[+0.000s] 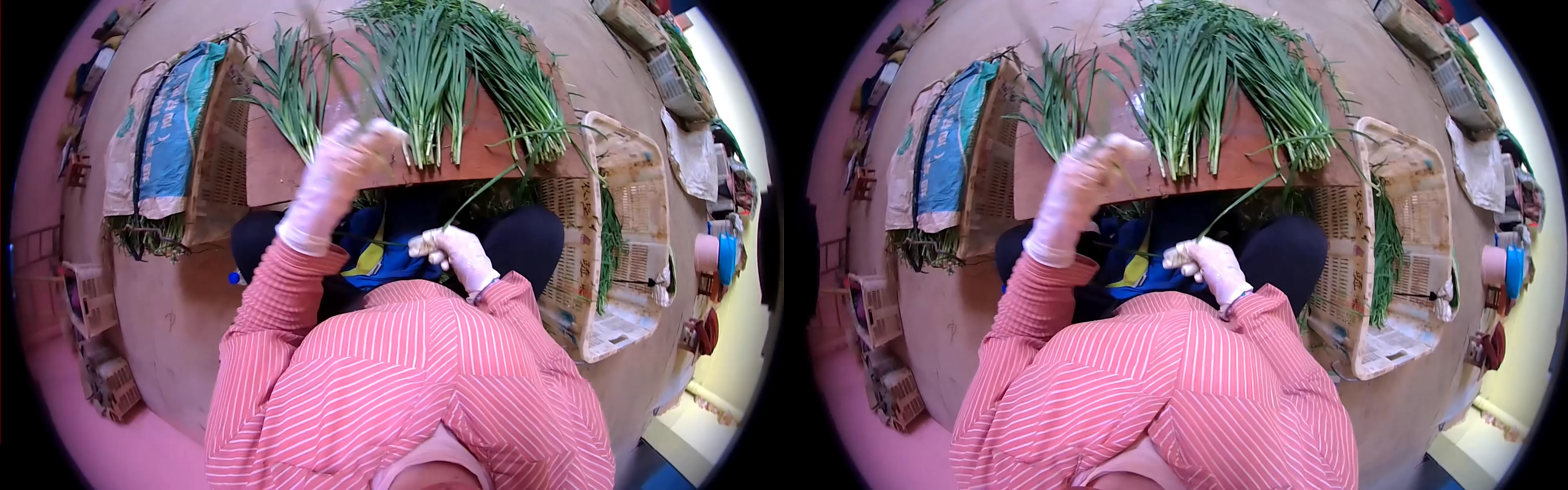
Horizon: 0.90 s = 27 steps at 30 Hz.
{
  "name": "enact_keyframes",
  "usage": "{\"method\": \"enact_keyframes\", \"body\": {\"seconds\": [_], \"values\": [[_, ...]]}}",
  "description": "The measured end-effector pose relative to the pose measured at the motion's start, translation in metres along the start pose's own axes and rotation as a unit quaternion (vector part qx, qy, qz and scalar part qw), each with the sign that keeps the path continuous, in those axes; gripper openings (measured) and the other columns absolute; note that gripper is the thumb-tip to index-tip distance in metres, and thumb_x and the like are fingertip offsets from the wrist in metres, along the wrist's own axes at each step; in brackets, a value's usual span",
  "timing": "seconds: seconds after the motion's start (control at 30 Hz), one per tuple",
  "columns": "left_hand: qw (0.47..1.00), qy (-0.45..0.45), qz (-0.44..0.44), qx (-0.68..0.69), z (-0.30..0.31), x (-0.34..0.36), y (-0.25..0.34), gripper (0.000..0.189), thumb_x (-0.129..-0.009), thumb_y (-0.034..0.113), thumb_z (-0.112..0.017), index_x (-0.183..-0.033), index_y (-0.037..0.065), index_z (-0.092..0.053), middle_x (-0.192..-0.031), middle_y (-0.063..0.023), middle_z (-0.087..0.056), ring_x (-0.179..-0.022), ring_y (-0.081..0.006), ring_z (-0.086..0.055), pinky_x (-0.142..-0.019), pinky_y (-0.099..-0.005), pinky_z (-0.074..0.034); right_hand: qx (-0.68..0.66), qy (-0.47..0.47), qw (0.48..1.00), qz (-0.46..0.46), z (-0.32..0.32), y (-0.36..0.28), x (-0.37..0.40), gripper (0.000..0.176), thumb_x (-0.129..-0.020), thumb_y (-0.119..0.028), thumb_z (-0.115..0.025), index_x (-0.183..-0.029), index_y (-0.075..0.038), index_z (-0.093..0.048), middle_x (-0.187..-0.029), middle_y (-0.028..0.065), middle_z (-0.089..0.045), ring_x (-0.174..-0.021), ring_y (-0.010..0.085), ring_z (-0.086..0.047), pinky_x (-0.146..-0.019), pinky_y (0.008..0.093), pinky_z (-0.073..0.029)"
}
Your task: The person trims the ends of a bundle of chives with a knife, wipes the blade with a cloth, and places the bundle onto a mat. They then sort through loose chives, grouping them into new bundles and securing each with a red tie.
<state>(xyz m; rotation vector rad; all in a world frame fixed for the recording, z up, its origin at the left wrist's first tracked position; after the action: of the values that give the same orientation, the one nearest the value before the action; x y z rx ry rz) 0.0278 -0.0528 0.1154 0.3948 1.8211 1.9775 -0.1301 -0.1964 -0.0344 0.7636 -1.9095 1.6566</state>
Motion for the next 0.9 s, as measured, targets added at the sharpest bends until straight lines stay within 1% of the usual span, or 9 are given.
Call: {"method": "enact_keyframes", "body": {"seconds": [0.03, 0.07, 0.13, 0.3, 0.4, 0.63, 0.73, 0.8, 0.9], "values": [[0.994, 0.054, 0.032, -0.086, 0.030, -0.003, 0.007, 0.023, -0.099, 0.017, -0.053, -0.100, 0.005, -0.073, -0.071, 0.0020, -0.050, -0.064, -0.0080, -0.044, -0.062, -0.0227, -0.039, -0.021, -0.008, 0.999, -0.028, 0.001, 0.011, -0.003, 0.031, -0.094, -0.022, -0.050, -0.108, 0.000, -0.068, -0.095, 0.0078, -0.074, -0.059, 0.0054, -0.056, -0.051, 0.0188, -0.043], [0.983, 0.073, -0.030, -0.167, 0.051, -0.006, 0.019, 0.030, -0.101, 0.028, -0.052, -0.100, 0.005, -0.073, -0.067, 0.0022, -0.042, -0.059, -0.0087, -0.038, -0.058, -0.0233, -0.034, -0.043, -0.016, 0.997, -0.058, 0.000, 0.024, -0.005, 0.031, -0.093, -0.023, -0.050, -0.105, -0.001, -0.068, -0.095, 0.0081, -0.074, -0.057, 0.0076, -0.060, -0.050, 0.0207, -0.046], [0.991, 0.105, 0.081, 0.025, 0.102, -0.025, -0.027, 0.037, -0.102, 0.031, -0.051, -0.095, 0.001, -0.072, -0.061, 0.0064, -0.037, -0.056, -0.0049, -0.030, -0.053, -0.0222, -0.022, 0.037, 0.006, 0.996, -0.080, -0.006, 0.015, 0.002, 0.028, -0.092, -0.026, -0.053, -0.096, -0.002, -0.068, -0.090, 0.0075, -0.074, -0.057, 0.0111, -0.062, -0.052, 0.0230, -0.049], [0.968, 0.087, 0.231, -0.048, 0.146, -0.039, -0.100, 0.036, -0.099, 0.032, -0.054, -0.092, 0.002, -0.071, -0.060, 0.0079, -0.037, -0.054, -0.0054, -0.029, -0.051, -0.0232, -0.021, 0.111, 0.070, 0.991, -0.015, 0.004, -0.007, 0.002, 0.028, -0.091, -0.027, -0.054, -0.086, -0.003, -0.067, -0.082, 0.0046, -0.071, -0.061, 0.0132, -0.062, -0.061, 0.0285, -0.050], [0.932, 0.105, 0.345, -0.021, 0.147, -0.042, -0.152, 0.019, -0.089, 0.020, -0.062, -0.084, 0.003, -0.069, -0.058, 0.0072, -0.040, -0.051, -0.0080, -0.031, -0.050, -0.0245, -0.023, 0.140, 0.079, 0.987, 0.014, 0.010, -0.011, 0.001, 0.028, -0.091, -0.028, -0.055, -0.084, -0.003, -0.067, -0.080, 0.0052, -0.071, -0.060, 0.0136, -0.062, -0.062, 0.0291, -0.049], [0.935, 0.167, 0.310, -0.033, 0.150, -0.043, -0.179, 0.020, -0.090, 0.016, -0.071, -0.081, 0.004, -0.058, -0.064, -0.0002, -0.056, -0.049, -0.0103, -0.047, -0.043, -0.0256, -0.035, 0.124, 0.093, 0.987, 0.034, 0.014, -0.009, 0.008, 0.033, -0.094, -0.034, -0.056, -0.084, -0.004, -0.068, -0.077, 0.0034, -0.069, -0.060, 0.0117, -0.061, -0.059, 0.0281, -0.048], [0.902, 0.189, 0.321, -0.218, 0.152, -0.036, -0.160, 0.022, -0.090, 0.018, -0.070, -0.087, 0.003, -0.055, -0.066, -0.0041, -0.058, -0.051, -0.0127, -0.052, -0.046, -0.0275, -0.041, 0.148, 0.104, 0.982, 0.045, 0.014, -0.010, 0.012, 0.035, -0.094, -0.034, -0.055, -0.081, -0.005, -0.068, -0.072, 0.0037, -0.068, -0.058, 0.0123, -0.061, -0.057, 0.0293, -0.047], [0.885, 0.209, 0.278, -0.310, 0.157, -0.035, -0.155, 0.026, -0.089, 0.020, -0.071, -0.097, -0.001, -0.058, -0.071, -0.0086, -0.064, -0.057, -0.0160, -0.059, -0.053, -0.0295, -0.047, 0.115, 0.093, 0.988, 0.039, 0.015, -0.009, 0.013, 0.027, -0.094, -0.034, -0.063, -0.085, -0.008, -0.067, -0.080, -0.0017, -0.067, -0.059, 0.0055, -0.051, -0.053, 0.0209, -0.038], [0.850, 0.185, 0.293, -0.397, 0.146, -0.026, -0.118, 0.038, -0.090, 0.031, -0.070, -0.103, -0.002, -0.059, -0.082, -0.0152, -0.069, -0.073, -0.0242, -0.068, -0.066, -0.0352, -0.052, 0.161, 0.098, 0.981, 0.042, 0.013, -0.020, 0.021, 0.029, -0.093, -0.032, -0.063, -0.085, -0.005, -0.068, -0.079, 0.0007, -0.068, -0.060, 0.0085, -0.055, -0.056, 0.0235, -0.044]]}}
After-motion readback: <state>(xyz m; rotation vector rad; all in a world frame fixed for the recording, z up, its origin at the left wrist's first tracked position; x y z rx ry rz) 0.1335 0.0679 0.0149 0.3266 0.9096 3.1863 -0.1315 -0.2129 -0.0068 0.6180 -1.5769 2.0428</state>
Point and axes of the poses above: each hand's wrist, its own x-axis away from the middle knuckle, its own z-axis out of the back of the hand, y = z × x, the point moved 7 cm from there along -x, towards the middle knuckle
